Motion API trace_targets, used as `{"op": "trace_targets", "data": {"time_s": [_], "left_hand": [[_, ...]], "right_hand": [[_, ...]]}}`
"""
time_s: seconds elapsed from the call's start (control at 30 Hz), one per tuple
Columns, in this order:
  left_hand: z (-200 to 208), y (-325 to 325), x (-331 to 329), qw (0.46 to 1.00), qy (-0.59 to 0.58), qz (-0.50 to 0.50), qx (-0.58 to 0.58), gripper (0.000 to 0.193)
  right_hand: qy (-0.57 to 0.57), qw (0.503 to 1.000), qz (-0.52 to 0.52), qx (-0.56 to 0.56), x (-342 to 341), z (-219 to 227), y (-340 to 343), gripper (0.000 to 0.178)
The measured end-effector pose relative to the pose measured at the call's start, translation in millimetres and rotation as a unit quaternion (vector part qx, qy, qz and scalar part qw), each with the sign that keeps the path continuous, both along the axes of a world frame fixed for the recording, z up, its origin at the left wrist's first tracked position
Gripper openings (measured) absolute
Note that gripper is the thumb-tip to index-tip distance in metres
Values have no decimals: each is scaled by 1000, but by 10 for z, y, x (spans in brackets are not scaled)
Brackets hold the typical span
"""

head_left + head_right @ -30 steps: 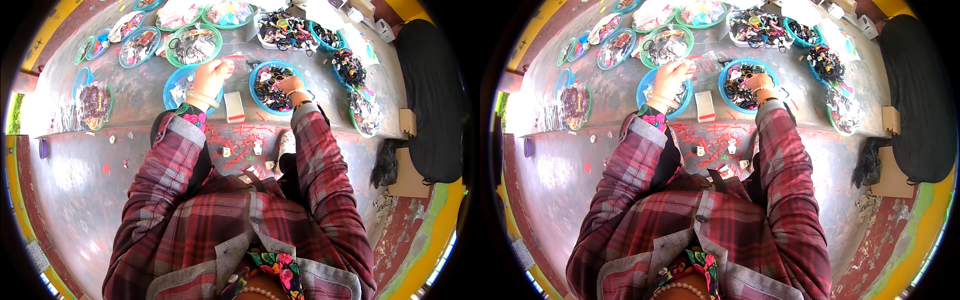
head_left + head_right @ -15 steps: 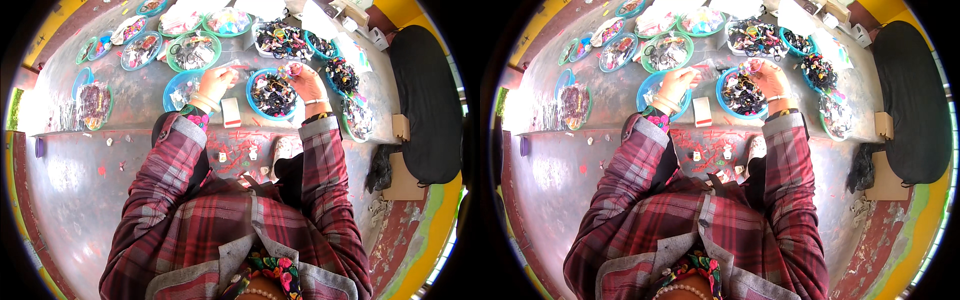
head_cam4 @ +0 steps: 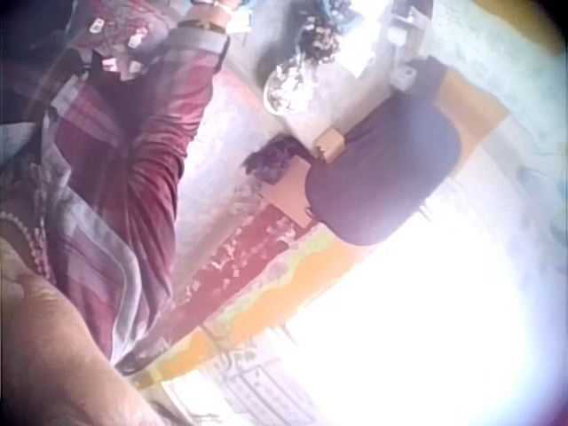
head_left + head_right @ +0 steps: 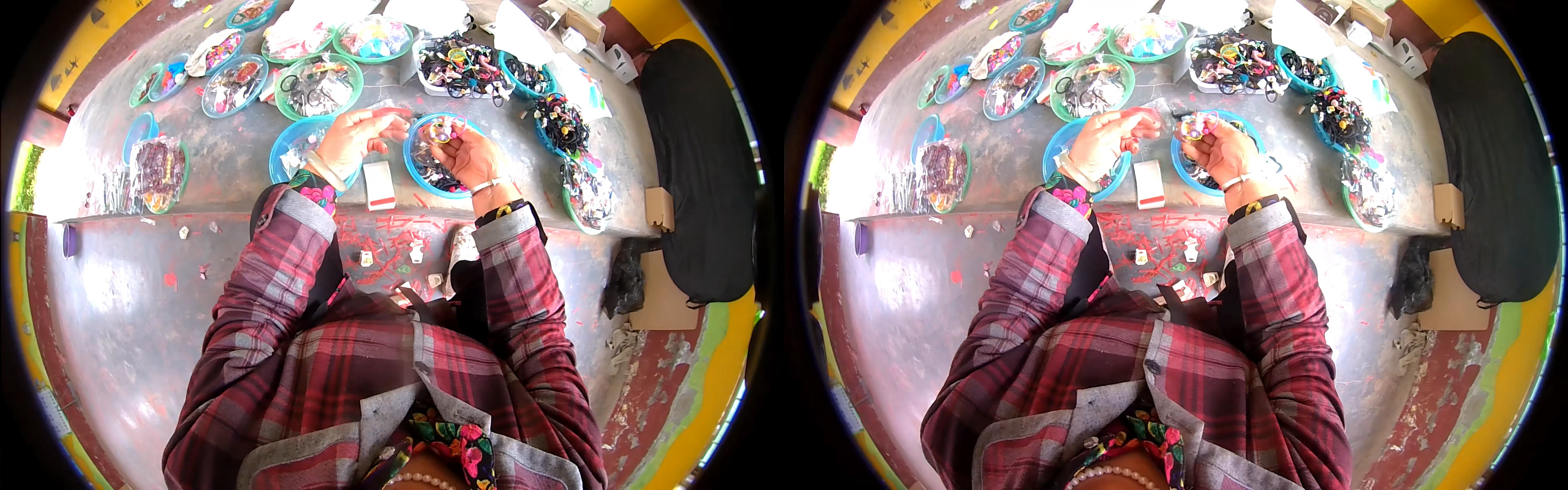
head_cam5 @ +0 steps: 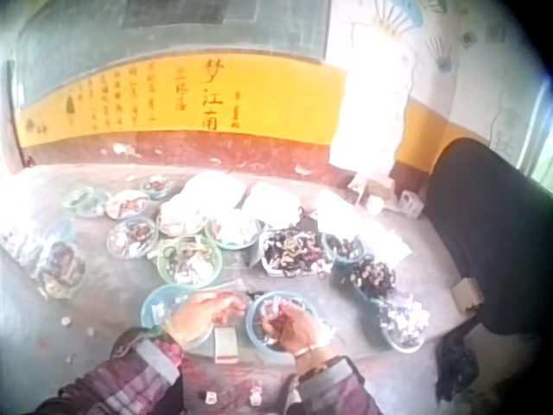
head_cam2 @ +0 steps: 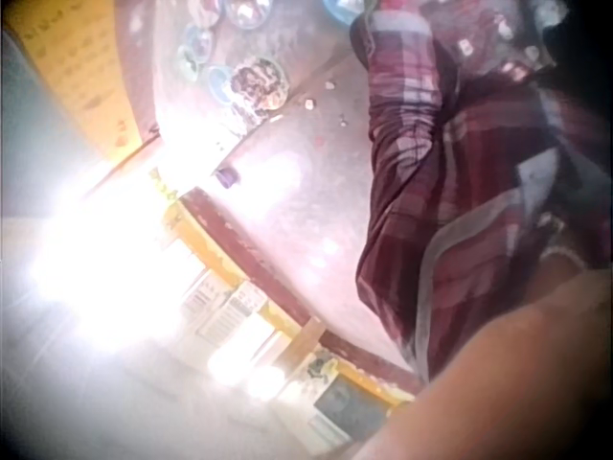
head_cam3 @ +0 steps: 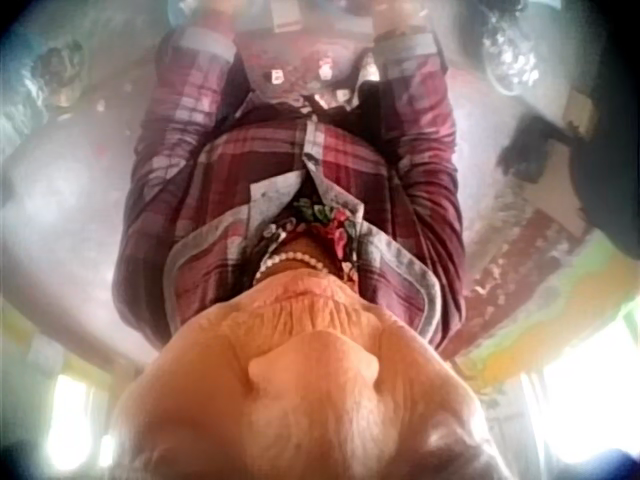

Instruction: The person sits on the floor and repeatedly picks up small hair accessories from a blue bowl, places them into small clear plastic bags, and seals them. The person handles the items one at a time, organizing them into individual packages.

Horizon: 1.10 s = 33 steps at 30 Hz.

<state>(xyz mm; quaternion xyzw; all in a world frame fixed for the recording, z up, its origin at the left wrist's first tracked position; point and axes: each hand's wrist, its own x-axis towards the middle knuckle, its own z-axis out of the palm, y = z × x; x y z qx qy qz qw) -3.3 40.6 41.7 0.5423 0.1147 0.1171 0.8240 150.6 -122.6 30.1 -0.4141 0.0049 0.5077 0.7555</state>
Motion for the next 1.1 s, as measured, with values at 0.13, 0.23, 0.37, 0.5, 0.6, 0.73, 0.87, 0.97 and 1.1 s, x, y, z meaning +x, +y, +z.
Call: {"op": "trace_targets", "data": {"time_s": [0.13,0.23,0.37,0.5,0.6,0.73,0.87,0.97,1.1], "left_hand": [[48,-9,-32,998,-22,-62,-20,24],[60,-59,-34,996,-28,-84,-16,24],[63,-103,1,992,-29,-111,-51,24],[-35,-96,12,993,-17,-89,-71,26],[-22,-110,25,995,-6,-76,-68,28],[-2,-127,31,998,35,-41,-32,26],[-47,-49,15,999,32,-34,-17,23],[6,-3,-21,998,44,-43,-19,22],[68,20,-66,993,73,-84,31,22]], "right_hand": [[-53,998,26,0,-40,24,-8,21],[-95,994,47,4,-107,69,11,22],[-154,988,21,18,-179,12,64,25],[-286,958,-1,29,-310,-15,115,26],[-358,933,-8,26,-357,-94,158,28],[-385,922,20,39,-408,-110,162,31],[-286,954,69,63,-436,-38,121,30],[-146,985,78,47,-390,-3,65,42],[-168,981,96,2,-313,-91,39,66]]}}
